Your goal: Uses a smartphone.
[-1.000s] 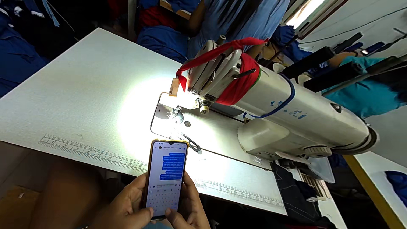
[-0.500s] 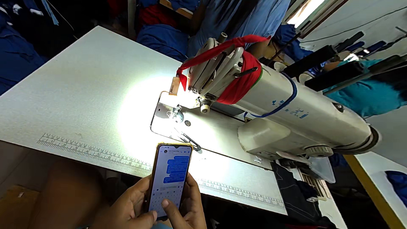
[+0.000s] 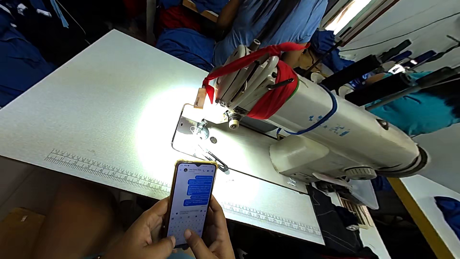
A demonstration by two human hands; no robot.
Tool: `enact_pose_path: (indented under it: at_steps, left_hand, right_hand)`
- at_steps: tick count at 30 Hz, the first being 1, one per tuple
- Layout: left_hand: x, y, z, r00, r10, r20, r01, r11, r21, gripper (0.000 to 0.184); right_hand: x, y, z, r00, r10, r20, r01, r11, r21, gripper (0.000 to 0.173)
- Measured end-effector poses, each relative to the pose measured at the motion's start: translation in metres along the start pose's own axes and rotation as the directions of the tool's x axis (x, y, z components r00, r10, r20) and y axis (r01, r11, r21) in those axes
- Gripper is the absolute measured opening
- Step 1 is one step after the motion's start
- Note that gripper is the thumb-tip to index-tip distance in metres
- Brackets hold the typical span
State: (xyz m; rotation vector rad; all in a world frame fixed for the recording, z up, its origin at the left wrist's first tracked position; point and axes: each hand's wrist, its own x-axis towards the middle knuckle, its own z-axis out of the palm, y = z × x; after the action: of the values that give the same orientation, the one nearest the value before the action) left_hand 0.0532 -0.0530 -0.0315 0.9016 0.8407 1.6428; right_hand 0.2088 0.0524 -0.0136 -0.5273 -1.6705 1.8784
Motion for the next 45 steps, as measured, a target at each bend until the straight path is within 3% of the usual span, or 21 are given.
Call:
enact_pose_path:
  at_steps: [7, 13, 21, 28, 34, 39, 45]
  left_hand:
    - [-0.001, -0.002, -0.001, 1.0, 0.009, 0.004, -0.009, 1.0, -0.002, 0.063]
    - [-0.001, -0.004, -0.002, 0.998, 0.021, -0.062, -0.017, 0.998, 0.06, 0.056]
    - [-0.001, -0.004, -0.002, 1.0, 0.013, 0.004, -0.012, 1.0, -0.023, 0.064]
    - [-0.001, -0.001, -0.002, 0.999, -0.008, -0.037, 0.008, 1.0, 0.007, 0.063]
    - [0.0, -0.002, -0.002, 0.999, -0.006, -0.049, 0.006, 1.0, -0.013, 0.062]
    - [0.001, -0.002, -0.003, 1.0, 0.003, 0.001, -0.003, 0.999, -0.039, 0.062]
    - [0.001, -0.002, -0.001, 0.999, -0.005, -0.053, 0.006, 1.0, 0.018, 0.056]
  right_hand:
    - [0.0, -0.002, -0.003, 0.999, 0.019, 0.032, -0.02, 0.999, 0.032, 0.075]
    - [0.002, 0.0, -0.016, 0.983, 0.021, 0.182, -0.059, 0.976, 0.21, 0.073]
    - [0.0, 0.0, -0.006, 0.999, 0.025, 0.045, -0.029, 0.996, 0.09, 0.062]
    - [0.002, -0.002, -0.011, 0.988, 0.028, 0.15, -0.033, 0.999, 0.027, 0.09]
    - [0.003, -0.004, -0.014, 0.984, 0.04, 0.172, -0.061, 0.991, 0.116, 0.074]
    - [0.003, -0.005, -0.014, 0.992, 0.071, 0.103, -0.087, 0.983, 0.162, 0.058]
    - [0.004, -0.003, -0.016, 0.987, 0.038, 0.156, -0.064, 0.984, 0.169, 0.065]
